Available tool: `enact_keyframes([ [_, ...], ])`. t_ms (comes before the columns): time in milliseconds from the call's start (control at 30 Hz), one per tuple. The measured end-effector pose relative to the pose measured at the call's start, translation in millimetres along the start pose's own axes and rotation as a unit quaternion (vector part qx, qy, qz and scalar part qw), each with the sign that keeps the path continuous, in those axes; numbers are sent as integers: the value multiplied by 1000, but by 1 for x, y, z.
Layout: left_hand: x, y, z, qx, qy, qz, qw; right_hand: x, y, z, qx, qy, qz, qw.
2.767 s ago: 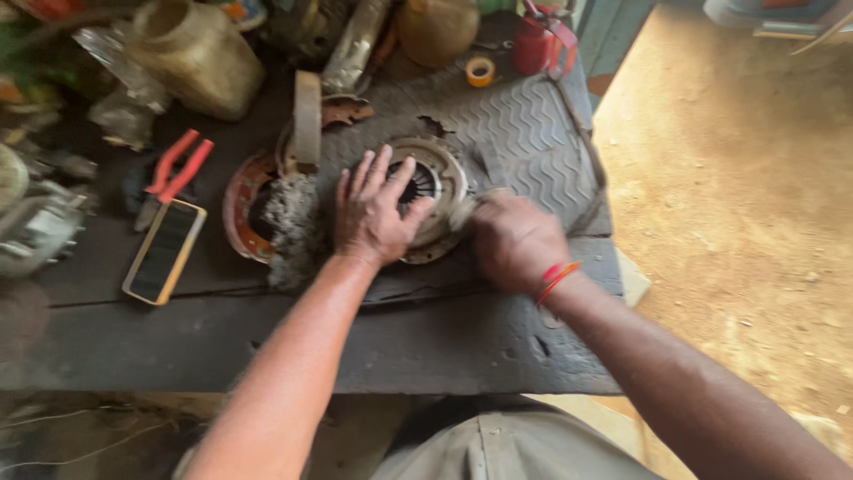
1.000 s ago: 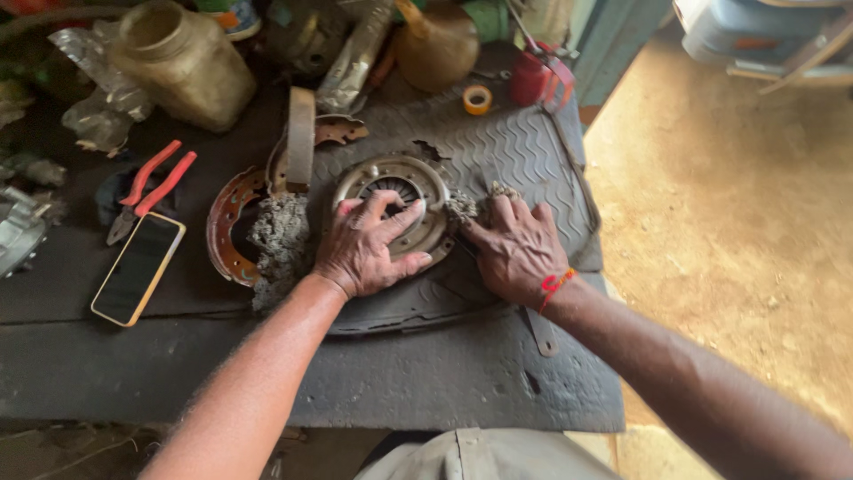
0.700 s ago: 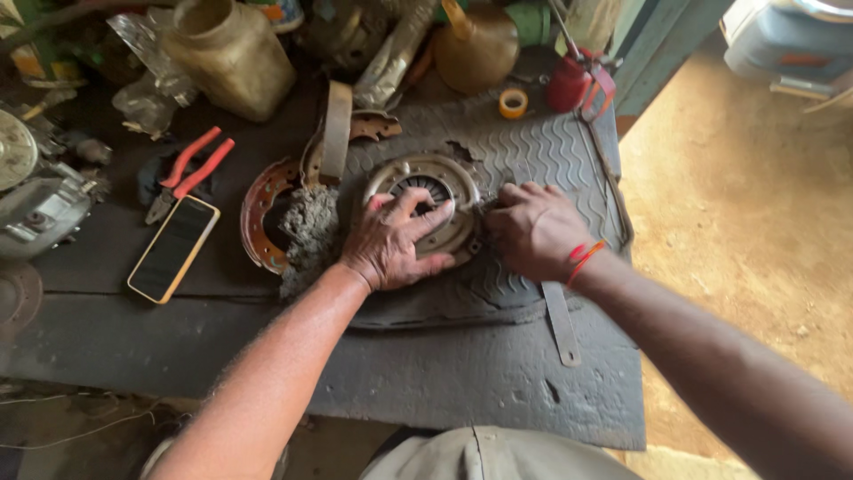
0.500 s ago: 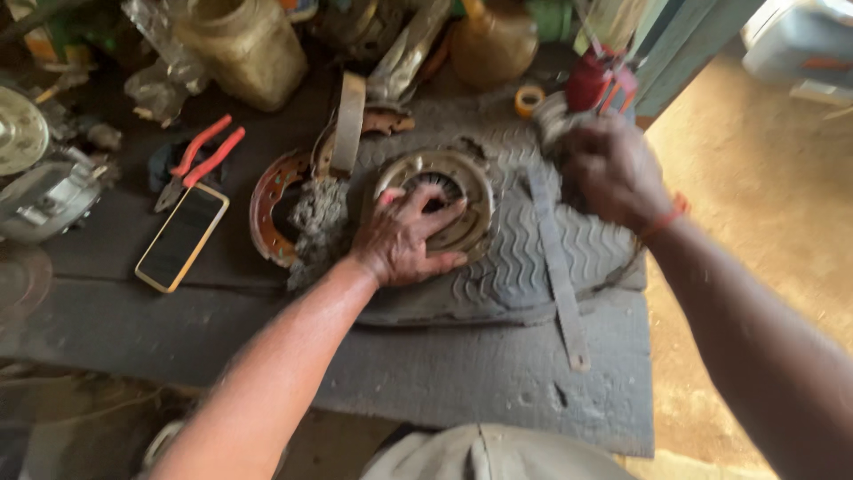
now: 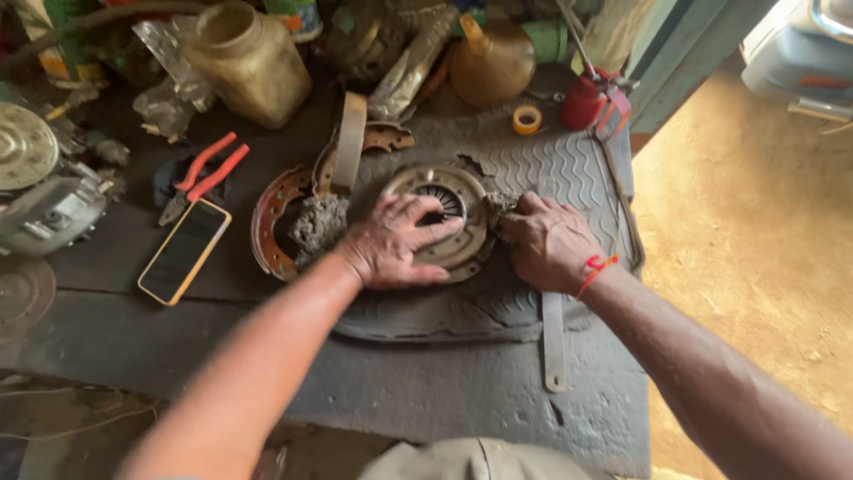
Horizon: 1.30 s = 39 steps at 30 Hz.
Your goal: The person cleans a clutch pressure plate and brake shoes by wiping them with a bundle of fibrous material by hand to remove dust and debris.
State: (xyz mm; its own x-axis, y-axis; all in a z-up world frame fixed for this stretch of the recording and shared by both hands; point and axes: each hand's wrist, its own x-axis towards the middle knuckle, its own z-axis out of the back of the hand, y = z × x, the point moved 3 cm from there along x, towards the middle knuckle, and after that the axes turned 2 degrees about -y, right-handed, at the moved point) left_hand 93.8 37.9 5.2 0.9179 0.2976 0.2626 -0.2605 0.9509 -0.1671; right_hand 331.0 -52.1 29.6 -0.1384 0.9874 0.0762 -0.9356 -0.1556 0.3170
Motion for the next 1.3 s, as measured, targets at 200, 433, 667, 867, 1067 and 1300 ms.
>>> enact_keyframes([
  [200,-4,23,26,60,6,-49,997,-59,37,1,38,-23,96,994],
  [433,34,-15,-12,7,-62,376,924,5,-30,30,203,-125,-118,964],
  [667,39,-22,-9,24,-37,405,913,91,-42,-25,-5,-57,-22,998],
  [867,37,-22,-8,16,-39,402,915,35,-22,-17,42,-60,-12,997],
  [1067,42,-11,-5,4,4,383,924,-8,6,16,22,0,120,993],
  [1300,36,-9,-11,7,-12,364,931,-7,10,-23,-37,-153,49,986],
])
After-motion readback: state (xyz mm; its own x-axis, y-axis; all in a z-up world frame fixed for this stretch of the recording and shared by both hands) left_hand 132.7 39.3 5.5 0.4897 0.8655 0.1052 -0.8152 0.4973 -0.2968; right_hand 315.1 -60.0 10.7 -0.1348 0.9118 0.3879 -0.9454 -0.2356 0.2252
